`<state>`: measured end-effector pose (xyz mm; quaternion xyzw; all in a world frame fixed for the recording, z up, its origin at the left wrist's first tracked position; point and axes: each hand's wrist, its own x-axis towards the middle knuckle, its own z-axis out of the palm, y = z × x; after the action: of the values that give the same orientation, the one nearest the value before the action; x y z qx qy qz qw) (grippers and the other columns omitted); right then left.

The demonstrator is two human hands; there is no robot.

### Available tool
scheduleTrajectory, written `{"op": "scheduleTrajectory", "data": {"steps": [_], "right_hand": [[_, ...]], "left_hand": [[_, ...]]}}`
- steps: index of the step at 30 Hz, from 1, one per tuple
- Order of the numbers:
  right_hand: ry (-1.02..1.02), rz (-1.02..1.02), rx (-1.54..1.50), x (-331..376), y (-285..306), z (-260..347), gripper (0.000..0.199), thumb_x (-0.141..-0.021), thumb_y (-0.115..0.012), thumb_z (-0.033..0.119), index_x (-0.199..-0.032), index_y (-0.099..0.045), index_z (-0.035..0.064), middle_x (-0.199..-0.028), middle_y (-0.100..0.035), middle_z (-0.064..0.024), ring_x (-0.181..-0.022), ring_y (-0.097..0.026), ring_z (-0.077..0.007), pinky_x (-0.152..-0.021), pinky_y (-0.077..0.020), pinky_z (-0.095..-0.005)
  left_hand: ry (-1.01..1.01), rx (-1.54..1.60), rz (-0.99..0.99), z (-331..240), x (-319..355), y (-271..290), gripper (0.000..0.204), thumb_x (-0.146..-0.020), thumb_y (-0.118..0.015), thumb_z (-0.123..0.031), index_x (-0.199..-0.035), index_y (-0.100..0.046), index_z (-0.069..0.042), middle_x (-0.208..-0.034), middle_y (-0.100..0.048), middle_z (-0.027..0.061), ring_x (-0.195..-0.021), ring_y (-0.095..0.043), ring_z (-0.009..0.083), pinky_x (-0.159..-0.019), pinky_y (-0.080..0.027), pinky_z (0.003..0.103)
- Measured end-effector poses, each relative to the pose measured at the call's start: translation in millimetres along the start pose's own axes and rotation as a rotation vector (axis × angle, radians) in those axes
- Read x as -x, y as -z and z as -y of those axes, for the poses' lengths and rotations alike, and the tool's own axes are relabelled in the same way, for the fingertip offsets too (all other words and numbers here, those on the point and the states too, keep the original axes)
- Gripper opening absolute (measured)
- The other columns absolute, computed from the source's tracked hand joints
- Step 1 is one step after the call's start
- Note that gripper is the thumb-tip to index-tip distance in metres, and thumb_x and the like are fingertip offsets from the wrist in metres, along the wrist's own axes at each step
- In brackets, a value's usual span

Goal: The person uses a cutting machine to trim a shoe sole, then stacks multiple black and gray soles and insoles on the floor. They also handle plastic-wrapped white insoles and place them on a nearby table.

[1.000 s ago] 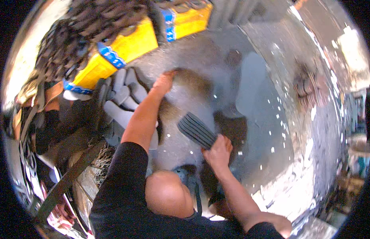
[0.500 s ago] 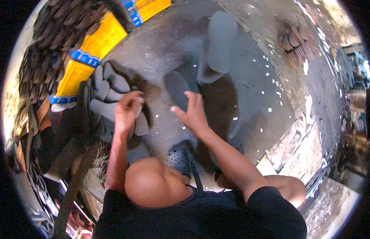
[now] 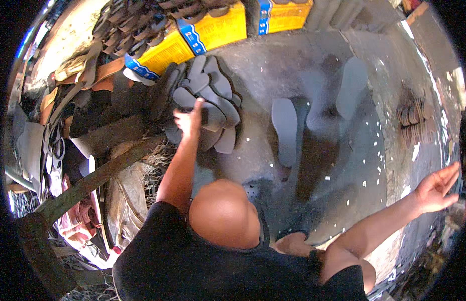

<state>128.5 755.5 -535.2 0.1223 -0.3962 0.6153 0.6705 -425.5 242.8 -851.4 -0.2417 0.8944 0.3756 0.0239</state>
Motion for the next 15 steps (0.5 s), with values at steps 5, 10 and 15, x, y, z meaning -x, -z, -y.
{"op": "scheduleTrajectory", "data": {"steps": [5, 10, 15], "right_hand": [[-0.599, -0.138, 0.709, 150, -154, -172, 0.042, -0.103, -0.060, 0.031, -0.131, -0.060, 0.0006, -0.129, -0.066, -0.0148, -0.112, -0.065, -0.0275, -0.096, -0.0561, -0.0400], [-1.054, 0.414, 0.778, 278, -192, -238, 0.029, -0.099, -0.066, 0.015, -0.126, -0.063, 0.0047, -0.112, -0.067, -0.0065, -0.096, -0.066, -0.0152, -0.088, -0.0538, -0.0305], [-1.451, 0.795, 0.804, 381, -162, -293, 0.051, -0.090, -0.078, 0.034, -0.127, -0.060, 0.0034, -0.114, -0.071, -0.0132, -0.109, -0.069, -0.0261, -0.093, -0.0545, -0.0379]], "left_hand": [[-0.304, -0.447, 0.203, -49, 87, -20, 0.150, -0.056, -0.077, -0.084, -0.163, -0.004, -0.007, -0.168, -0.001, 0.0251, -0.157, -0.002, 0.0396, -0.112, -0.007, 0.080], [-0.558, -0.721, 0.442, -45, 86, -10, 0.137, -0.068, -0.088, -0.047, -0.164, 0.005, -0.014, -0.169, 0.001, 0.0221, -0.155, -0.010, 0.0420, -0.109, -0.033, 0.072], [-1.042, -0.837, 0.719, 13, 79, 36, 0.142, -0.054, -0.096, -0.034, -0.164, -0.007, -0.024, -0.169, -0.007, 0.0163, -0.152, -0.019, 0.0425, -0.112, -0.033, 0.070]]}}
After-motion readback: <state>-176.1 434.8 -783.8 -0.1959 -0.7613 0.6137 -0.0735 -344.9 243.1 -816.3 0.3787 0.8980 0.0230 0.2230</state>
